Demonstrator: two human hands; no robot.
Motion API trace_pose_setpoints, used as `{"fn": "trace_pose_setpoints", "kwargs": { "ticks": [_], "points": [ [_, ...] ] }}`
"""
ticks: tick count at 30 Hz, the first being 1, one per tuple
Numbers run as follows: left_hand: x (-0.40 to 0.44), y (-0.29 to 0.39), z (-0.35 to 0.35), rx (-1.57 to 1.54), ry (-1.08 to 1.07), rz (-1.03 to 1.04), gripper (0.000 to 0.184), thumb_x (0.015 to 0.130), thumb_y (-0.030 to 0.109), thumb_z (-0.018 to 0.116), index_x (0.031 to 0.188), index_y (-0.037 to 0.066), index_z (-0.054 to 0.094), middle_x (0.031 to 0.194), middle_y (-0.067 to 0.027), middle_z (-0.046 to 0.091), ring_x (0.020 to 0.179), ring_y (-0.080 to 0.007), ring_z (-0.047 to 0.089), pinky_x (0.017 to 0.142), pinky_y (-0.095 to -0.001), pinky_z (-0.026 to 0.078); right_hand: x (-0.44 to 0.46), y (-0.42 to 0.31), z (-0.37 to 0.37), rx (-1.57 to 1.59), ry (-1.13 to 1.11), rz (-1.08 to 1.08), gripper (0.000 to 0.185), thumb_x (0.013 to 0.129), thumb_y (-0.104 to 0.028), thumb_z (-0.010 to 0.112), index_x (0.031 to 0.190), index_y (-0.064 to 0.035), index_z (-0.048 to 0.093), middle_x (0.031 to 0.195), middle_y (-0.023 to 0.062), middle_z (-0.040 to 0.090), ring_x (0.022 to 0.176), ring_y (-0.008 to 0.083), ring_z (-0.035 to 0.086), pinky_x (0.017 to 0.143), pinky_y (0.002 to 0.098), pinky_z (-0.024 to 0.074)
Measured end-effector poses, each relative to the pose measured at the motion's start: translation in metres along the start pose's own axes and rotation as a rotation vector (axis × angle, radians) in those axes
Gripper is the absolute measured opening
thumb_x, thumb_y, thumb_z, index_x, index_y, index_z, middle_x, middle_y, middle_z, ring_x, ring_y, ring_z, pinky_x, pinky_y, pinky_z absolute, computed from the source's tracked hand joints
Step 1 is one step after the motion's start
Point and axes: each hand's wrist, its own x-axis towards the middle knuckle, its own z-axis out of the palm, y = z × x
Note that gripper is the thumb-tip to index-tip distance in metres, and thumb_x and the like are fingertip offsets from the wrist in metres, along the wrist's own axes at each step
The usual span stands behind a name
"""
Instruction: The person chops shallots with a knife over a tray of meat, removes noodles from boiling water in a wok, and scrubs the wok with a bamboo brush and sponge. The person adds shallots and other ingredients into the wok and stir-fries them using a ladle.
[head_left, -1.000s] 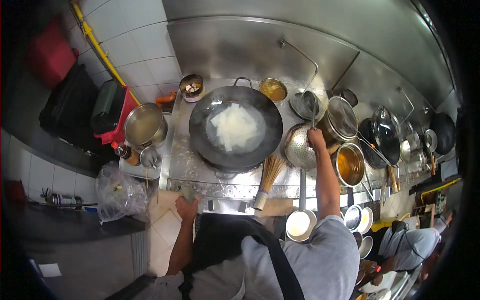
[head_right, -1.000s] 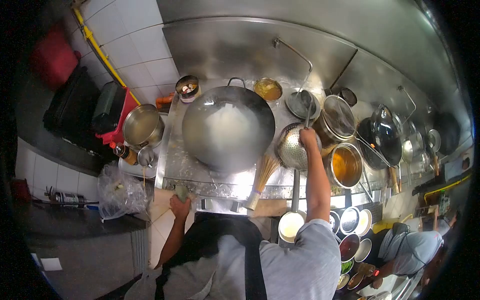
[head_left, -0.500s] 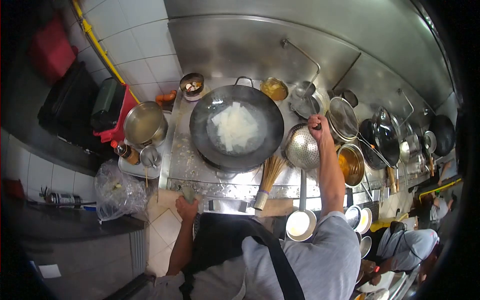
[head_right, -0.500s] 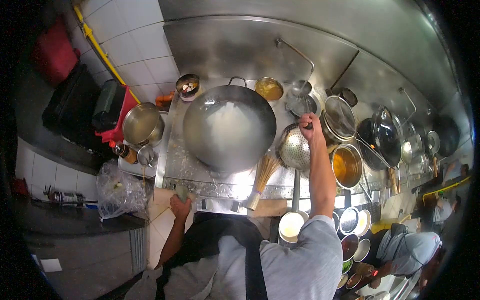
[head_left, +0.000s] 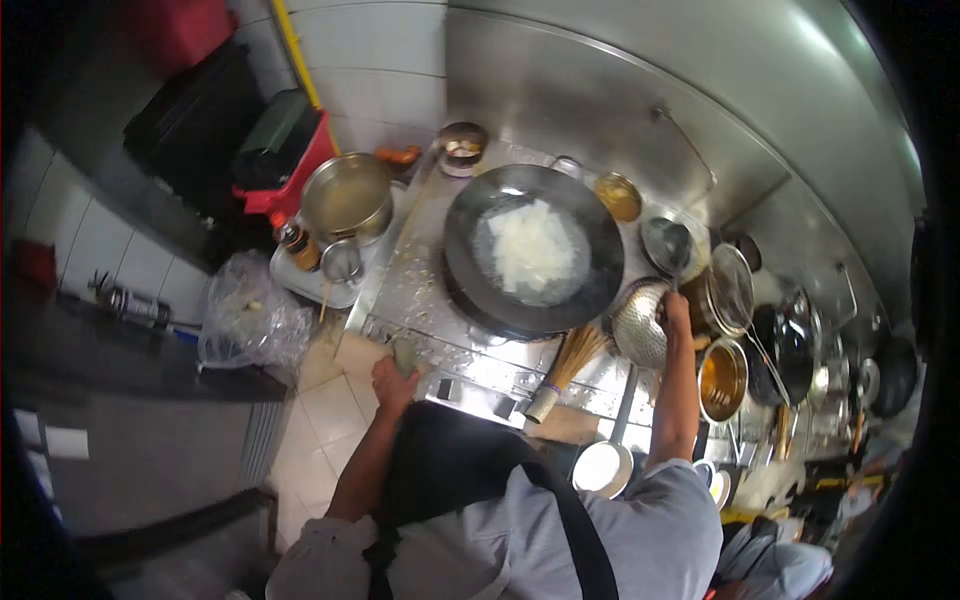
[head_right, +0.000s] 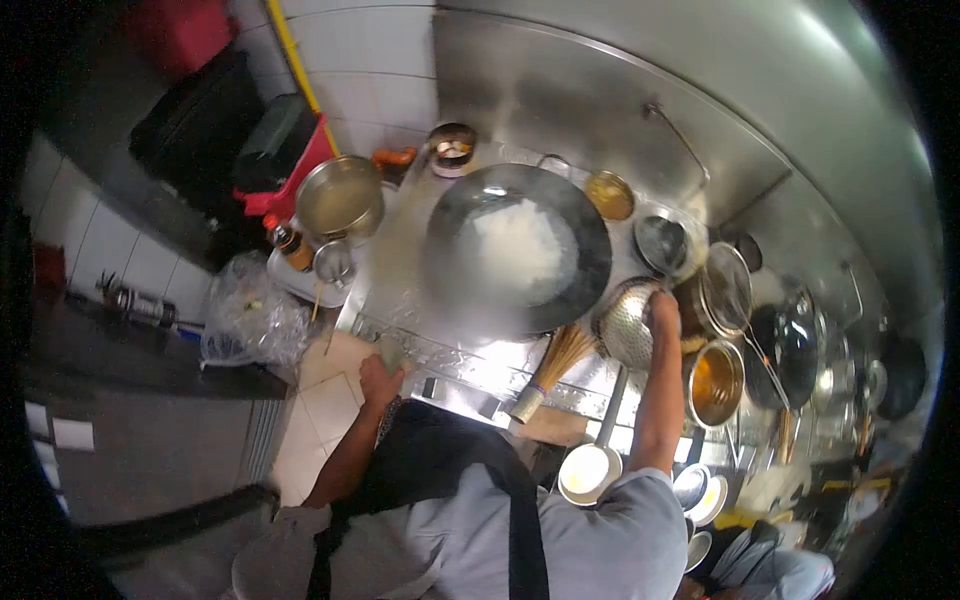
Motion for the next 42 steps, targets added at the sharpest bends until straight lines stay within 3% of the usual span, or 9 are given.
{"fn": "trace_pose_setpoints", "kwargs": {
  "ticks": [5, 7, 13, 17, 20, 28, 30, 36, 42],
  "points": [
    [0.001, 0.004, -0.002, 0.050, -0.008, -0.030, 0.064, 0.072, 0.043, 0.076, 0.113, 0.000, 0.050, 0.112, -0.0203, 0.054, 0.109, -0.0380, 0.051, 0.091, -0.0492, 0.043, 0.060, 0.017, -0.048, 1.276, -0.647, 0.430, 0.016, 0.086, -0.007, 0.045, 0.070, -0.0109, 0.044, 0.060, -0.0011, 0.044, 0.048, 0.0097, 0.046, 0.046, 0.0246, 0.0439],
    [-0.001, 0.011, -0.012, 0.033, -0.037, -0.052, 0.066, 0.073, 0.046, 0.075, 0.114, 0.000, 0.050, 0.112, -0.0202, 0.053, 0.109, -0.0379, 0.051, 0.092, -0.0492, 0.043, 0.039, 0.000, -0.044, 1.429, -0.696, 0.366, 0.013, 0.083, -0.004, 0.042, 0.070, -0.0069, 0.043, 0.059, -0.0018, 0.044, 0.047, 0.0080, 0.044, 0.045, 0.0233, 0.0415],
    [-0.001, 0.006, -0.005, 0.055, -0.016, -0.037, 0.069, 0.072, 0.047, 0.075, 0.117, 0.002, 0.048, 0.113, -0.0205, 0.053, 0.110, -0.0383, 0.051, 0.091, -0.0509, 0.043, 0.034, -0.049, -0.027, 1.107, -0.540, 0.216, 0.015, 0.088, -0.009, 0.041, 0.074, -0.0068, 0.047, 0.058, -0.0048, 0.044, 0.045, 0.0070, 0.042, 0.042, 0.0230, 0.0387],
    [-0.002, 0.006, -0.006, 0.037, -0.014, -0.014, 0.068, 0.072, 0.046, 0.075, 0.116, 0.002, 0.048, 0.113, -0.0211, 0.053, 0.109, -0.0387, 0.051, 0.090, -0.0516, 0.043, 0.030, -0.072, -0.018, 0.359, -0.399, 0.219, 0.015, 0.092, -0.015, 0.047, 0.077, -0.0119, 0.050, 0.056, -0.0046, 0.043, 0.041, 0.0085, 0.039, 0.038, 0.0248, 0.0337],
    [-0.001, 0.000, 0.000, 0.050, -0.009, 0.029, 0.066, 0.072, 0.045, 0.075, 0.115, 0.002, 0.048, 0.111, -0.0212, 0.053, 0.108, -0.0393, 0.051, 0.090, -0.0516, 0.043, -0.023, -0.065, 0.004, -0.428, -0.032, -0.259, 0.009, 0.088, -0.015, 0.053, 0.082, -0.0086, 0.051, 0.058, -0.0026, 0.045, 0.044, 0.0095, 0.044, 0.040, 0.0270, 0.0340],
    [0.005, -0.004, 0.005, 0.037, -0.054, 0.049, 0.062, 0.074, 0.041, 0.074, 0.110, -0.002, 0.049, 0.110, -0.0216, 0.053, 0.107, -0.0400, 0.051, 0.092, -0.0509, 0.043, -0.190, 0.125, 0.043, -0.591, 0.324, -0.662, 0.021, 0.080, -0.006, 0.062, 0.095, 0.0012, 0.050, 0.087, 0.0237, 0.058, 0.076, 0.0414, 0.058, 0.070, 0.0464, 0.0467],
    [0.007, -0.001, 0.007, 0.045, -0.060, 0.063, 0.062, 0.074, 0.041, 0.074, 0.112, -0.002, 0.049, 0.110, -0.0212, 0.053, 0.107, -0.0398, 0.051, 0.093, -0.0511, 0.042, -0.261, 0.150, 0.075, -0.500, 0.395, -0.362, 0.022, 0.081, -0.007, 0.060, 0.097, 0.0012, 0.047, 0.086, 0.0254, 0.057, 0.079, 0.0455, 0.057, 0.072, 0.0500, 0.0444],
    [0.015, 0.003, -0.007, -0.008, -0.167, -0.041, 0.073, 0.069, 0.046, 0.077, 0.118, -0.002, 0.051, 0.119, -0.0222, 0.052, 0.116, -0.0400, 0.047, 0.098, -0.0510, 0.039, -0.323, 0.233, 0.096, -0.766, 0.469, -0.151, 0.036, 0.086, -0.013, 0.055, 0.113, 0.0042, 0.038, 0.094, 0.0356, 0.061, 0.088, 0.0528, 0.059, 0.078, 0.0603, 0.0418],
    [0.026, -0.013, -0.025, -0.039, -0.180, 0.060, 0.080, 0.065, 0.046, 0.078, 0.122, -0.003, 0.052, 0.130, -0.0235, 0.047, 0.126, -0.0407, 0.040, 0.108, -0.0536, 0.028, -0.318, 0.270, 0.102, -0.926, 0.441, -0.108, 0.039, 0.091, -0.020, 0.055, 0.118, 0.0050, 0.042, 0.110, 0.0353, 0.057, 0.100, 0.0502, 0.056, 0.082, 0.0551, 0.0467]
  ]
}}
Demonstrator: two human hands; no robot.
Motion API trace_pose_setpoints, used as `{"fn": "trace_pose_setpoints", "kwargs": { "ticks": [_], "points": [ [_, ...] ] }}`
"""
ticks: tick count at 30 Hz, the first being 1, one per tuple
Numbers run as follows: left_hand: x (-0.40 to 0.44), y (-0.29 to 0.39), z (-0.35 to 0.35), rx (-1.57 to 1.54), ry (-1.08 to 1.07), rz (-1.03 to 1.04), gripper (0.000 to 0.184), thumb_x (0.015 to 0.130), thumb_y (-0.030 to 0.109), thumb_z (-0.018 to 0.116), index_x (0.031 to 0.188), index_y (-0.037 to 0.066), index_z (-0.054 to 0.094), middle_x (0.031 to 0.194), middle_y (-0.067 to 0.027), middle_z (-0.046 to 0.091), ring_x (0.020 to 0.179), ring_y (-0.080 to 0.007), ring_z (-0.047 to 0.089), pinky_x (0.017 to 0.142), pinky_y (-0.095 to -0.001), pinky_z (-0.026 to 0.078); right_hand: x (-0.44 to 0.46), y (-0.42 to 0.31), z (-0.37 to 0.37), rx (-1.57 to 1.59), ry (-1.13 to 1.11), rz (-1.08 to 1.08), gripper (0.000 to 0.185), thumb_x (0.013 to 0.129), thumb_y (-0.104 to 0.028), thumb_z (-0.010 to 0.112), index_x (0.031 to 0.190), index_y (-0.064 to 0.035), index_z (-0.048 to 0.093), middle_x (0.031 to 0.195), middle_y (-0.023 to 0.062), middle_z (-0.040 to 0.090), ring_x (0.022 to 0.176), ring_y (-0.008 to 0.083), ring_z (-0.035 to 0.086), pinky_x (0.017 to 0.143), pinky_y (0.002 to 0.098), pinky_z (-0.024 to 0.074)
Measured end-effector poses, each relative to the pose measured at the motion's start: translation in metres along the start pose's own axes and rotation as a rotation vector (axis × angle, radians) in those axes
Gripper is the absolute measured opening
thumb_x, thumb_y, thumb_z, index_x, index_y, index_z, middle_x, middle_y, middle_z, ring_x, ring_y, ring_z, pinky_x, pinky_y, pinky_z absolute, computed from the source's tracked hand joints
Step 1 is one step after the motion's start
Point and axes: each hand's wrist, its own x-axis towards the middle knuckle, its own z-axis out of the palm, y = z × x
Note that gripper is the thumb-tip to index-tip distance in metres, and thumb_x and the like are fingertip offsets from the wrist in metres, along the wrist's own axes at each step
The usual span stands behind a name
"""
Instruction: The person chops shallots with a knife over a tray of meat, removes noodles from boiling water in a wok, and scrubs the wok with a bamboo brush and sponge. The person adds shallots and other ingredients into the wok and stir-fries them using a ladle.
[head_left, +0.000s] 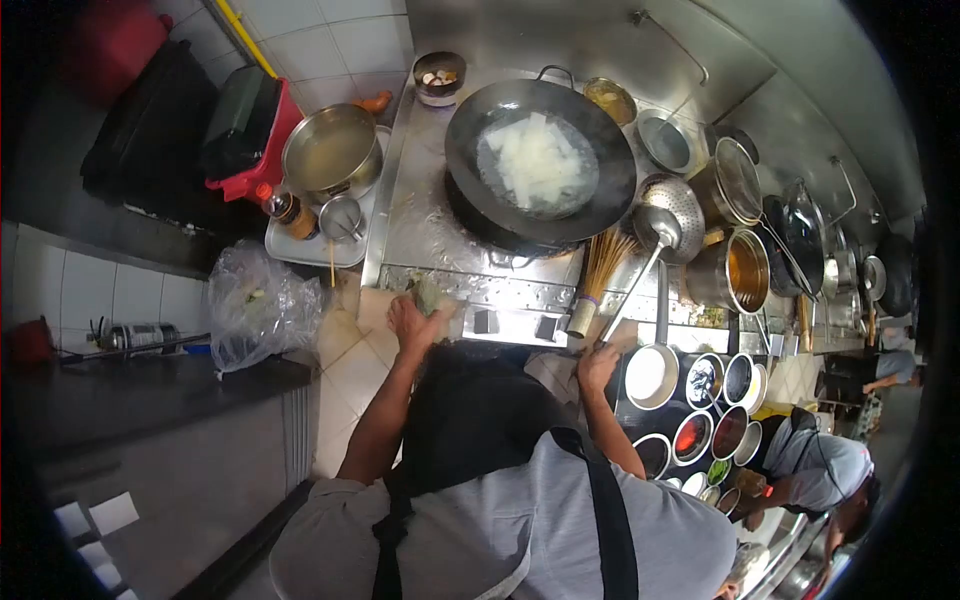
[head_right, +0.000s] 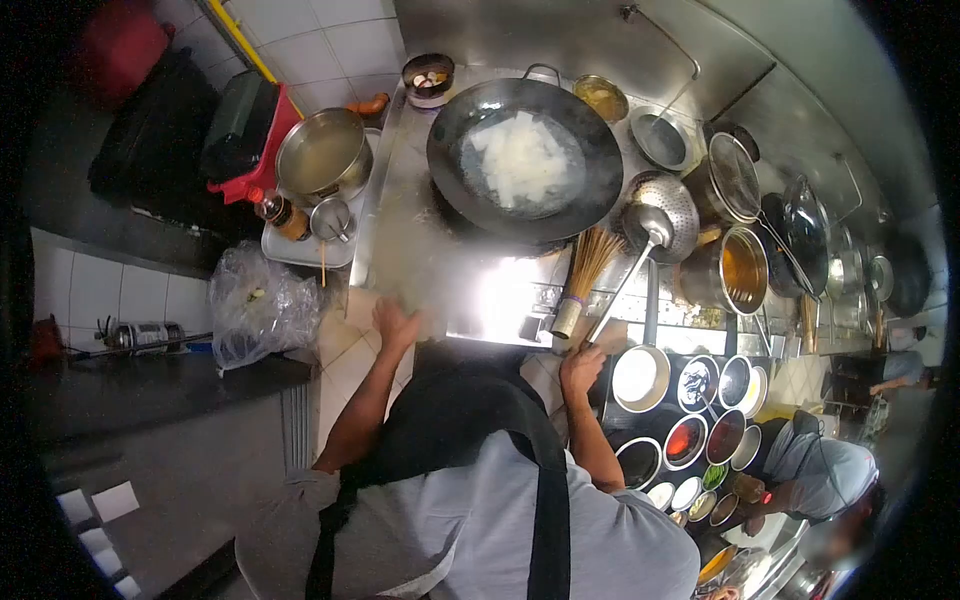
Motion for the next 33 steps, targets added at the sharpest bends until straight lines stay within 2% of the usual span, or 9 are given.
{"fn": "trace_pose_setpoints", "kwargs": {
  "ticks": [6, 8, 11, 13, 21, 22, 24, 30, 33],
  "points": [
    [0.006, -0.051, -0.022, -0.006, 0.013, 0.187, 0.082, 0.066, 0.039, 0.074, 0.130, -0.004, 0.044, 0.137, -0.0235, 0.043, 0.132, -0.0388, 0.036, 0.109, -0.0537, 0.025, 0.043, -0.039, 0.016, 0.127, 0.099, -0.420, 0.064, 0.084, -0.022, 0.064, 0.134, 0.0069, 0.038, 0.108, 0.0319, 0.055, 0.103, 0.0489, 0.054, 0.084, 0.0527, 0.0468],
    [0.004, -0.057, -0.036, -0.153, -0.140, 0.312, 0.083, 0.068, 0.037, 0.072, 0.133, -0.004, 0.041, 0.140, -0.0231, 0.041, 0.135, -0.0361, 0.035, 0.112, -0.0563, 0.020, 0.056, -0.055, 0.025, -0.053, -0.141, -0.173, 0.077, 0.078, -0.024, 0.068, 0.141, 0.0031, 0.033, 0.114, 0.0356, 0.055, 0.101, 0.0510, 0.057, 0.086, 0.0527, 0.0468],
    [-0.006, -0.066, -0.034, -0.014, -0.089, 0.317, 0.080, 0.069, 0.037, 0.071, 0.132, -0.003, 0.043, 0.146, -0.0235, 0.036, 0.139, -0.0351, 0.031, 0.114, -0.0594, 0.014, 0.064, -0.072, 0.021, -0.064, -0.225, -0.163, 0.077, 0.075, -0.026, 0.067, 0.140, -0.0007, 0.034, 0.113, 0.0371, 0.057, 0.101, 0.0526, 0.058, 0.088, 0.0525, 0.0470],
    [-0.010, -0.069, -0.036, -0.036, -0.113, 0.289, 0.080, 0.069, 0.038, 0.071, 0.132, -0.003, 0.044, 0.148, -0.0240, 0.033, 0.142, -0.0350, 0.027, 0.115, -0.0603, 0.011, 0.053, -0.115, -0.016, 0.017, -0.298, -0.079, 0.060, 0.078, -0.022, 0.062, 0.133, -0.0046, 0.046, 0.107, 0.0350, 0.061, 0.102, 0.0527, 0.059, 0.089, 0.0516, 0.0480],
    [-0.019, -0.063, -0.057, -0.011, -0.225, 0.318, 0.085, 0.069, 0.043, 0.073, 0.138, 0.001, 0.044, 0.153, -0.0269, 0.025, 0.146, -0.0360, 0.016, 0.115, -0.0618, 0.006, -0.031, -0.254, -0.086, -0.191, -0.764, -0.361, 0.061, 0.079, -0.029, 0.060, 0.133, -0.0037, 0.048, 0.117, 0.0320, 0.060, 0.112, 0.0447, 0.057, 0.096, 0.0464, 0.0459],
    [-0.017, -0.068, -0.054, -0.015, -0.204, 0.348, 0.085, 0.069, 0.043, 0.074, 0.139, 0.004, 0.045, 0.153, -0.0269, 0.025, 0.146, -0.0367, 0.016, 0.115, -0.0626, 0.006, -0.037, -0.267, -0.079, -0.102, -0.687, -0.669, 0.063, 0.078, -0.030, 0.062, 0.134, -0.0048, 0.047, 0.101, 0.0285, 0.066, 0.094, 0.0451, 0.064, 0.082, 0.0503, 0.0515],
    [-0.015, -0.076, -0.049, 0.018, -0.213, 0.353, 0.085, 0.069, 0.043, 0.074, 0.139, 0.005, 0.044, 0.153, -0.0268, 0.025, 0.146, -0.0366, 0.016, 0.115, -0.0627, 0.006, -0.052, -0.319, -0.075, -0.080, -0.617, -0.813, 0.065, 0.077, -0.031, 0.065, 0.134, -0.0051, 0.047, 0.097, 0.0283, 0.067, 0.090, 0.0474, 0.064, 0.084, 0.0509, 0.0511],
    [-0.015, -0.085, -0.037, 0.106, -0.220, 0.379, 0.087, 0.070, 0.048, 0.074, 0.140, 0.007, 0.043, 0.153, -0.0257, 0.026, 0.146, -0.0356, 0.017, 0.115, -0.0638, 0.007, 0.021, -0.449, 0.093, 0.050, -0.248, -0.918, 0.039, 0.084, -0.028, 0.058, 0.109, 0.0012, 0.059, 0.087, 0.0276, 0.067, 0.080, 0.0442, 0.067, 0.075, 0.0522, 0.0536],
    [-0.014, -0.083, -0.046, 0.070, -0.217, 0.402, 0.084, 0.070, 0.049, 0.074, 0.139, 0.010, 0.044, 0.152, -0.0250, 0.027, 0.146, -0.0349, 0.018, 0.115, -0.0637, 0.008, 0.041, -0.452, 0.126, 0.065, -0.429, -0.704, 0.039, 0.085, -0.030, 0.054, 0.100, 0.0049, 0.063, 0.082, 0.0269, 0.067, 0.075, 0.0397, 0.069, 0.073, 0.0484, 0.0549]
  ]
}}
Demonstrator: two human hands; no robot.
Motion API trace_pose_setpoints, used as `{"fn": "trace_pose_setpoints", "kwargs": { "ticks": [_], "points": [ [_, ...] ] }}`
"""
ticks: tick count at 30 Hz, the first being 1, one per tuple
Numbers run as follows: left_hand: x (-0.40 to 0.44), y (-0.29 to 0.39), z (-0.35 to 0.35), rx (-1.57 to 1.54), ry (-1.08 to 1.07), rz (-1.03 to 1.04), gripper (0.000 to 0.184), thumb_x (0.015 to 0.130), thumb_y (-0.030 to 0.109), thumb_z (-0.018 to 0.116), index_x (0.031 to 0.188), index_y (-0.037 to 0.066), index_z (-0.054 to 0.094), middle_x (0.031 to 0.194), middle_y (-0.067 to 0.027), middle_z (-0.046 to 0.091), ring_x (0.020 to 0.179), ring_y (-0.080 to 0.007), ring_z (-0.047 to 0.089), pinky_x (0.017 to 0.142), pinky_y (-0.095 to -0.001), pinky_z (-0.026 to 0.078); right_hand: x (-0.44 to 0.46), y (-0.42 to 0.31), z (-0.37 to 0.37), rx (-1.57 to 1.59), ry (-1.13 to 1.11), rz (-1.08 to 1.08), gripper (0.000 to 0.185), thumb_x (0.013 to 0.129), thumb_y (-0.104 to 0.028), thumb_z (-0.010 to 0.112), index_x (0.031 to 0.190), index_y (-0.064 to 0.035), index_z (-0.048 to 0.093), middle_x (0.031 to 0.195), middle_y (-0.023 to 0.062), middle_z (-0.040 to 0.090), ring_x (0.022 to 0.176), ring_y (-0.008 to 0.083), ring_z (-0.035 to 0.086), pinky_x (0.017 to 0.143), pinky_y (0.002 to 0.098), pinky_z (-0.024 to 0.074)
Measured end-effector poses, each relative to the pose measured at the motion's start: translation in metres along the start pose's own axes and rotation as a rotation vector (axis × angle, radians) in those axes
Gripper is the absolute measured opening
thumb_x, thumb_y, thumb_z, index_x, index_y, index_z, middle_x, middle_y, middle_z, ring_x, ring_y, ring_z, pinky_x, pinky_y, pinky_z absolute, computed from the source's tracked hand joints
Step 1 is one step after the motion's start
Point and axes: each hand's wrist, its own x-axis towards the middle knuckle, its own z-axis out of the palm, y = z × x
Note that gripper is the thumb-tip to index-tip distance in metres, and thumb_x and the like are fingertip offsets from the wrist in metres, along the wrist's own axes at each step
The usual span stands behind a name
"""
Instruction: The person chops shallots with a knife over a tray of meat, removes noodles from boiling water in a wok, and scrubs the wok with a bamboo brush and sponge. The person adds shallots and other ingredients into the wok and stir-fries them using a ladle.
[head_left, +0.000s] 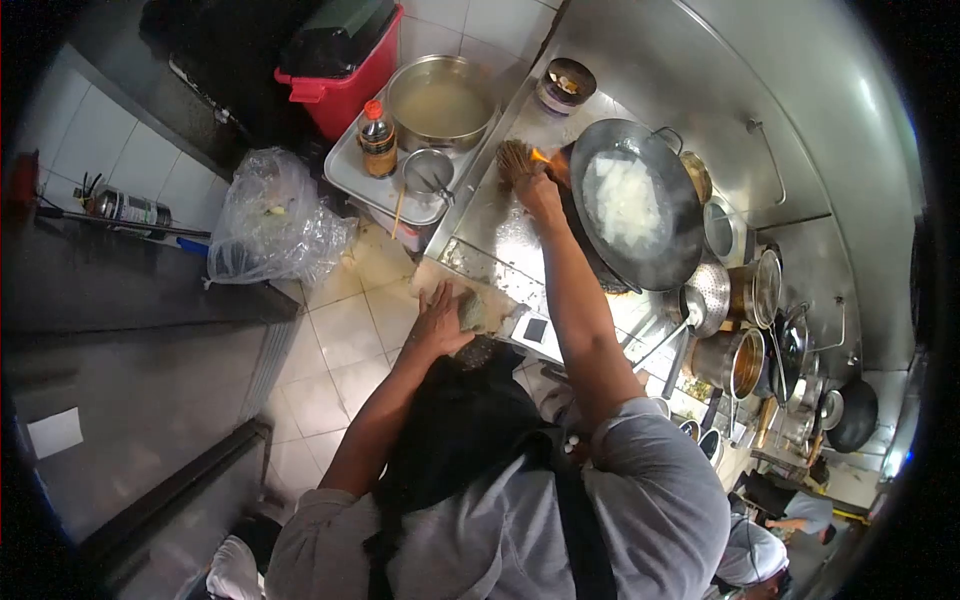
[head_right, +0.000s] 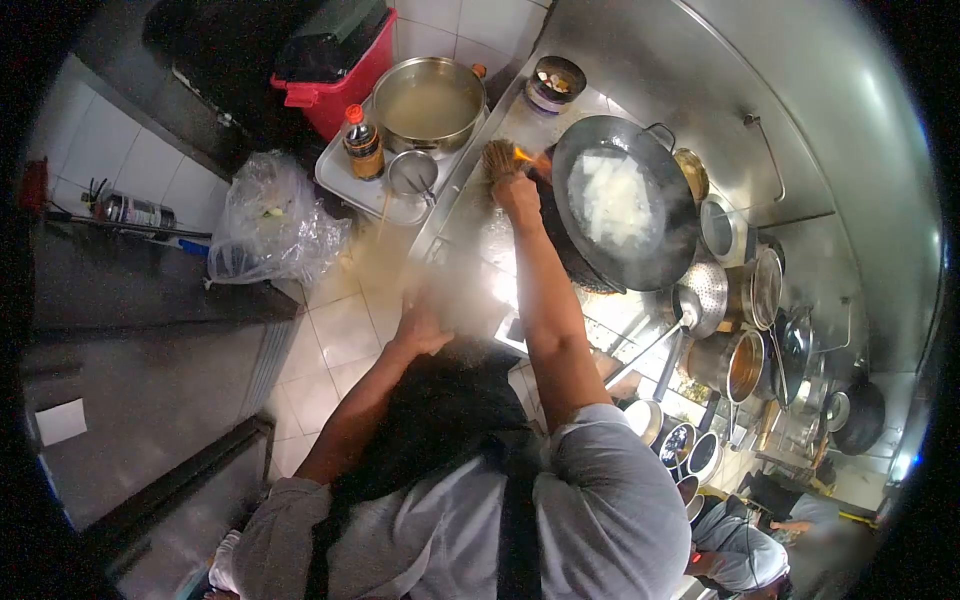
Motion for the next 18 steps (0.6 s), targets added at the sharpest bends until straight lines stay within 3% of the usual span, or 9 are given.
{"fn": "trace_pose_setpoints", "kwargs": {
  "ticks": [3, 5, 9, 10, 11, 14, 18],
  "points": [
    [0.002, -0.001, -0.004, -0.006, -0.034, -0.029, 0.083, 0.070, 0.049, 0.074, 0.138, 0.011, 0.045, 0.152, -0.0238, 0.028, 0.146, -0.0335, 0.018, 0.115, -0.0631, 0.008, -0.059, -0.024, -0.048, -0.036, -0.246, 0.143, 0.047, 0.085, -0.037, 0.052, 0.091, 0.0068, 0.068, 0.077, 0.0258, 0.068, 0.070, 0.0346, 0.071, 0.070, 0.0441, 0.0553],
    [0.003, -0.002, 0.000, -0.012, -0.011, -0.015, 0.083, 0.070, 0.049, 0.074, 0.138, 0.012, 0.045, 0.151, -0.0234, 0.031, 0.146, -0.0325, 0.020, 0.115, -0.0622, 0.008, -0.075, 0.049, -0.030, -0.293, -0.314, 0.043, 0.050, 0.083, -0.041, 0.054, 0.097, 0.0046, 0.068, 0.081, 0.0247, 0.069, 0.070, 0.0332, 0.071, 0.069, 0.0435, 0.0545],
    [0.001, -0.005, 0.003, -0.107, 0.021, -0.013, 0.081, 0.069, 0.047, 0.074, 0.135, 0.008, 0.048, 0.150, -0.0236, 0.033, 0.146, -0.0324, 0.021, 0.115, -0.0620, 0.007, -0.150, -0.014, -0.133, -0.353, -0.577, 0.159, 0.041, 0.086, -0.035, 0.057, 0.097, 0.0034, 0.068, 0.092, 0.0313, 0.065, 0.093, 0.0420, 0.065, 0.082, 0.0500, 0.0505],
    [0.004, -0.009, 0.010, -0.124, 0.017, -0.017, 0.080, 0.069, 0.046, 0.074, 0.132, 0.004, 0.050, 0.149, -0.0240, 0.034, 0.145, -0.0327, 0.022, 0.116, -0.0619, 0.007, -0.153, -0.020, -0.140, -0.330, -0.551, 0.122, 0.039, 0.087, -0.033, 0.058, 0.097, 0.0031, 0.068, 0.095, 0.0329, 0.065, 0.099, 0.0442, 0.064, 0.086, 0.0516, 0.0494],
    [0.006, -0.014, 0.017, -0.139, 0.012, -0.021, 0.079, 0.069, 0.045, 0.075, 0.129, 0.000, 0.052, 0.149, -0.0243, 0.035, 0.145, -0.0331, 0.022, 0.116, -0.0618, 0.007, -0.150, -0.002, -0.128, -0.276, -0.361, -0.063, 0.035, 0.086, -0.030, 0.055, 0.093, 0.0006, 0.070, 0.093, 0.0314, 0.066, 0.096, 0.0452, 0.064, 0.086, 0.0509, 0.0507],
    [0.004, -0.012, 0.011, -0.111, 0.032, 0.018, 0.079, 0.069, 0.045, 0.074, 0.125, -0.007, 0.053, 0.150, -0.0247, 0.034, 0.145, -0.0327, 0.022, 0.115, -0.0620, 0.007, -0.133, -0.025, -0.100, -0.313, -0.165, 0.010, 0.034, 0.084, -0.028, 0.053, 0.101, -0.0030, 0.070, 0.094, 0.0297, 0.067, 0.095, 0.0446, 0.065, 0.087, 0.0499, 0.0516],
    [0.000, -0.006, -0.003, -0.091, 0.067, 0.018, 0.082, 0.069, 0.045, 0.074, 0.126, -0.008, 0.052, 0.150, -0.0250, 0.033, 0.146, -0.0319, 0.022, 0.116, -0.0614, 0.009, -0.124, 0.024, -0.059, -0.398, -0.282, -0.130, 0.041, 0.088, -0.038, 0.050, 0.112, -0.0101, 0.068, 0.105, 0.0261, 0.066, 0.094, 0.0430, 0.066, 0.083, 0.0489, 0.0534]
  ]
}}
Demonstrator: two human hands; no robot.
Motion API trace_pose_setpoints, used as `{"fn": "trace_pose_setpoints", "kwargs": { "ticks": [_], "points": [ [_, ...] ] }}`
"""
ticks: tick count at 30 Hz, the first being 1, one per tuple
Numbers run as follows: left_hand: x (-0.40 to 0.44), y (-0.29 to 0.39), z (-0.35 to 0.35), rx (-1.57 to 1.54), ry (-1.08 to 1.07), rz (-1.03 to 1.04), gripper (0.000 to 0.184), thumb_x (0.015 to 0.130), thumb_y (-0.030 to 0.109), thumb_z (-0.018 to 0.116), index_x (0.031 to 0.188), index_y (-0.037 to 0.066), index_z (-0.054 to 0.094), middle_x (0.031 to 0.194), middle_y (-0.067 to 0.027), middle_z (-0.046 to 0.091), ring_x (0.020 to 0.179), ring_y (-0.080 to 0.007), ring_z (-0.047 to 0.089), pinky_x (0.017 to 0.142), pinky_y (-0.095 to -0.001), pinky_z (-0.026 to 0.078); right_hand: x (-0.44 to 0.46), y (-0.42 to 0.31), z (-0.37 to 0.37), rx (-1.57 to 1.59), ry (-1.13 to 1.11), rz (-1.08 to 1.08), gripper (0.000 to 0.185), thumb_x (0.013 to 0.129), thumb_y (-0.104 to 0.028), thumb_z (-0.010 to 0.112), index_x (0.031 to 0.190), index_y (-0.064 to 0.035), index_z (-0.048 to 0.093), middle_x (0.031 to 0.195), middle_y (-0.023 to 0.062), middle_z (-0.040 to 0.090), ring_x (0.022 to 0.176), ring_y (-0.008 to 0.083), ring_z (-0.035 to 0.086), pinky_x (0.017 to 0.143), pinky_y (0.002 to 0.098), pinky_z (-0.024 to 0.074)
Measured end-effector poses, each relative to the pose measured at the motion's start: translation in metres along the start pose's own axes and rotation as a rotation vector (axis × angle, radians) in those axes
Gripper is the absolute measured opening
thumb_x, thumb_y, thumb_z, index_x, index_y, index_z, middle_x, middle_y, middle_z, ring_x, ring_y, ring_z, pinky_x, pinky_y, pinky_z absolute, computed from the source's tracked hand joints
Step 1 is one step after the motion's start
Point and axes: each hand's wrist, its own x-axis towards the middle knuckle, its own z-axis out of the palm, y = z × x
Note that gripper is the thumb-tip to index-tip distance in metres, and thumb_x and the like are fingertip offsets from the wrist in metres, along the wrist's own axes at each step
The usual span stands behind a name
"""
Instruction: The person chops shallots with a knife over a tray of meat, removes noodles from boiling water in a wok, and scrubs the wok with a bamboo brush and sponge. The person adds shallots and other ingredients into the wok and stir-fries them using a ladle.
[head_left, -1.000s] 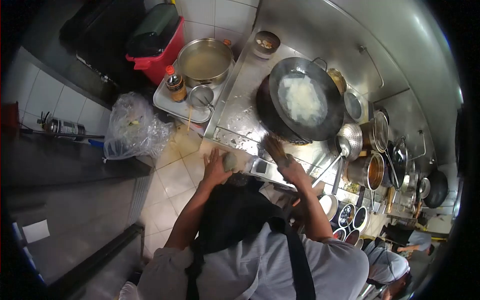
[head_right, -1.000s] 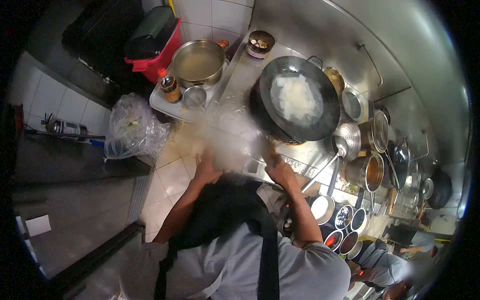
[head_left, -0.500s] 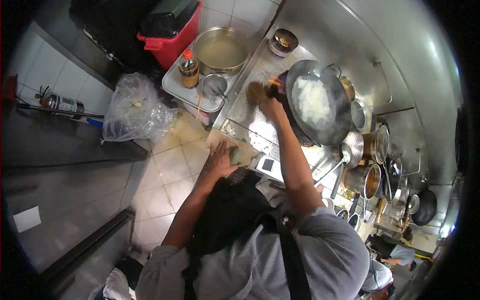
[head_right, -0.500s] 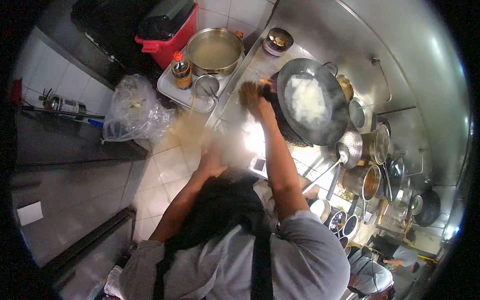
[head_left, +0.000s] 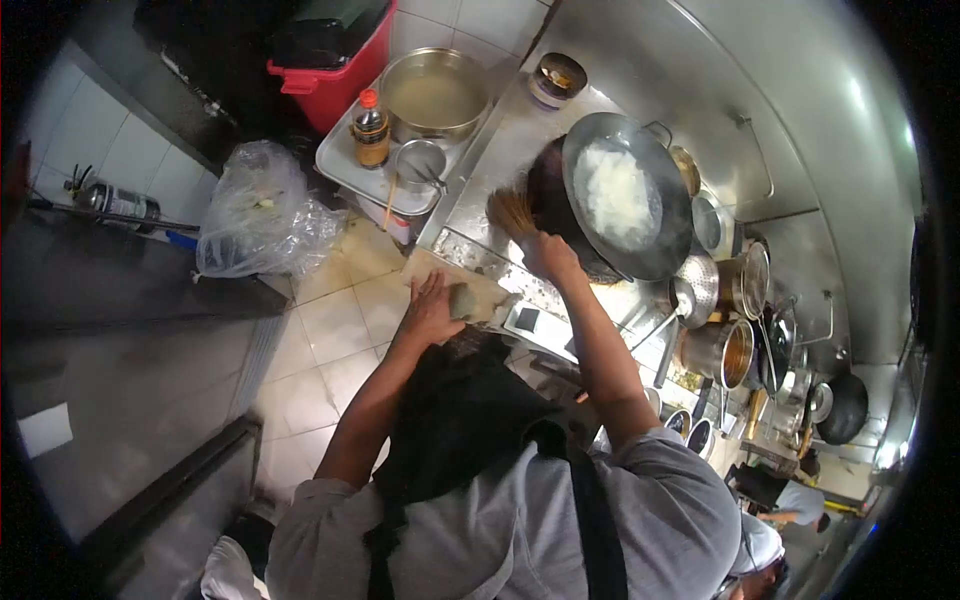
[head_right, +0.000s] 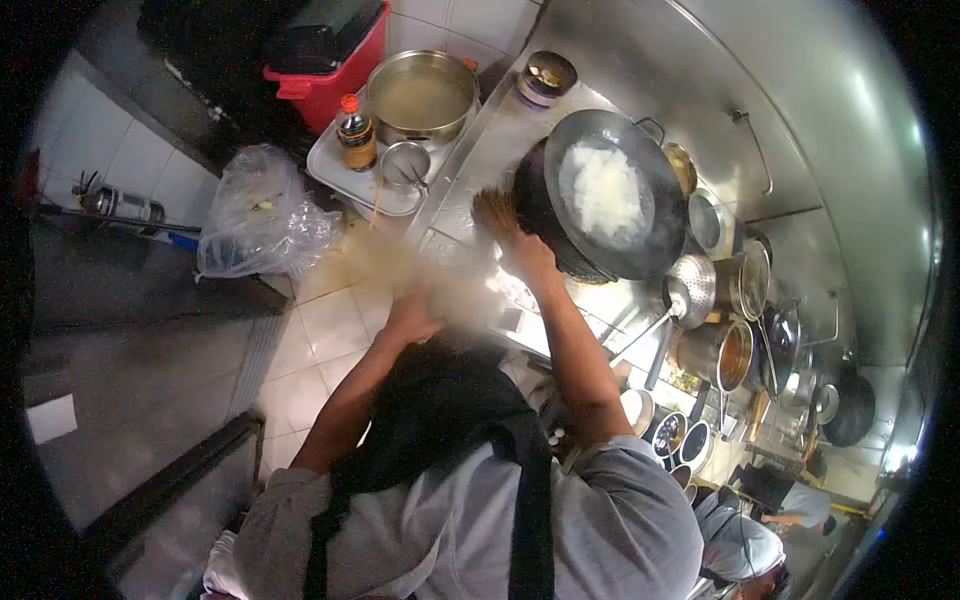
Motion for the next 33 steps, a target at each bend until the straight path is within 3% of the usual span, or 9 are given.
{"fn": "trace_pose_setpoints", "kwargs": {
  "ticks": [3, 6, 12, 17, 19, 22, 23, 30, 33],
  "points": [
    [-0.004, 0.005, 0.007, 0.022, -0.002, -0.027, 0.084, 0.069, 0.046, 0.074, 0.128, -0.008, 0.050, 0.151, -0.0246, 0.033, 0.146, -0.0317, 0.022, 0.115, -0.0618, 0.011, -0.051, -0.032, -0.051, -0.167, -0.140, -0.107, 0.034, 0.081, -0.022, 0.055, 0.109, -0.0082, 0.068, 0.099, 0.0221, 0.069, 0.096, 0.0389, 0.067, 0.084, 0.0472, 0.0543],
    [-0.004, 0.007, 0.018, 0.051, 0.045, -0.050, 0.087, 0.068, 0.047, 0.074, 0.131, -0.008, 0.048, 0.151, -0.0239, 0.032, 0.146, -0.0319, 0.021, 0.115, -0.0620, 0.011, -0.052, -0.044, -0.057, -0.189, -0.198, -0.324, 0.032, 0.081, -0.029, 0.058, 0.100, -0.0058, 0.068, 0.094, 0.0234, 0.069, 0.094, 0.0389, 0.066, 0.083, 0.0461, 0.0538],
    [-0.001, -0.001, 0.018, -0.028, 0.017, -0.052, 0.090, 0.068, 0.047, 0.074, 0.135, -0.005, 0.045, 0.153, -0.0234, 0.030, 0.146, -0.0304, 0.020, 0.115, -0.0612, 0.011, -0.044, -0.005, -0.010, -0.439, -0.079, -0.660, 0.030, 0.076, -0.012, 0.065, 0.106, -0.0104, 0.067, 0.092, 0.0180, 0.067, 0.085, 0.0335, 0.069, 0.077, 0.0440, 0.0555],
    [0.003, -0.003, 0.028, 0.017, -0.004, -0.084, 0.086, 0.068, 0.045, 0.074, 0.136, 0.000, 0.047, 0.153, -0.0232, 0.030, 0.147, -0.0302, 0.020, 0.116, -0.0605, 0.011, -0.060, -0.012, -0.086, -0.707, -0.371, -0.632, 0.023, 0.076, -0.010, 0.064, 0.099, -0.0108, 0.070, 0.102, 0.0181, 0.068, 0.091, 0.0309, 0.068, 0.075, 0.0379, 0.0554],
    [0.003, -0.003, 0.025, -0.016, -0.014, -0.089, 0.085, 0.068, 0.044, 0.074, 0.136, 0.001, 0.047, 0.153, -0.0228, 0.029, 0.147, -0.0299, 0.020, 0.116, -0.0599, 0.011, -0.065, -0.011, -0.069, -0.639, 0.093, -0.677, 0.020, 0.079, -0.011, 0.063, 0.096, -0.0146, 0.072, 0.085, 0.0096, 0.070, 0.080, 0.0274, 0.069, 0.069, 0.0391, 0.0552],
    [0.005, -0.004, 0.028, -0.063, -0.031, -0.099, 0.084, 0.068, 0.044, 0.073, 0.137, 0.002, 0.046, 0.154, -0.0219, 0.028, 0.147, -0.0294, 0.020, 0.116, -0.0588, 0.011, -0.044, 0.003, -0.013, -0.672, 0.045, -0.640, 0.023, 0.080, -0.009, 0.060, 0.101, -0.0113, 0.070, 0.085, 0.0103, 0.069, 0.080, 0.0236, 0.069, 0.059, 0.0340, 0.0533],
    [0.006, -0.005, 0.030, -0.076, -0.035, -0.106, 0.085, 0.068, 0.044, 0.072, 0.137, 0.002, 0.046, 0.155, -0.0214, 0.027, 0.147, -0.0292, 0.019, 0.117, -0.0582, 0.010, -0.053, 0.009, -0.016, -0.565, -0.034, -0.576, 0.017, 0.082, -0.010, 0.057, 0.093, -0.0100, 0.070, 0.090, 0.0174, 0.067, 0.080, 0.0305, 0.069, 0.069, 0.0395, 0.0560],
    [0.009, 0.011, 0.013, -0.010, -0.101, -0.152, 0.089, 0.068, 0.046, 0.072, 0.142, 0.006, 0.042, 0.156, -0.0197, 0.025, 0.148, -0.0269, 0.018, 0.118, -0.0567, 0.008, -0.125, 0.097, -0.081, -0.678, -0.360, -0.379, 0.028, 0.080, -0.010, 0.059, 0.106, -0.0151, 0.069, 0.093, 0.0147, 0.071, 0.086, 0.0289, 0.070, 0.072, 0.0408, 0.0561],
    [0.012, 0.020, 0.001, 0.045, -0.158, -0.200, 0.092, 0.068, 0.046, 0.072, 0.143, 0.002, 0.040, 0.157, -0.0189, 0.024, 0.148, -0.0266, 0.017, 0.118, -0.0559, 0.007, -0.121, 0.102, -0.082, -0.536, -0.220, -0.310, 0.025, 0.079, -0.015, 0.060, 0.102, -0.0132, 0.070, 0.089, 0.0188, 0.070, 0.085, 0.0332, 0.069, 0.074, 0.0441, 0.0557]
  ]
}}
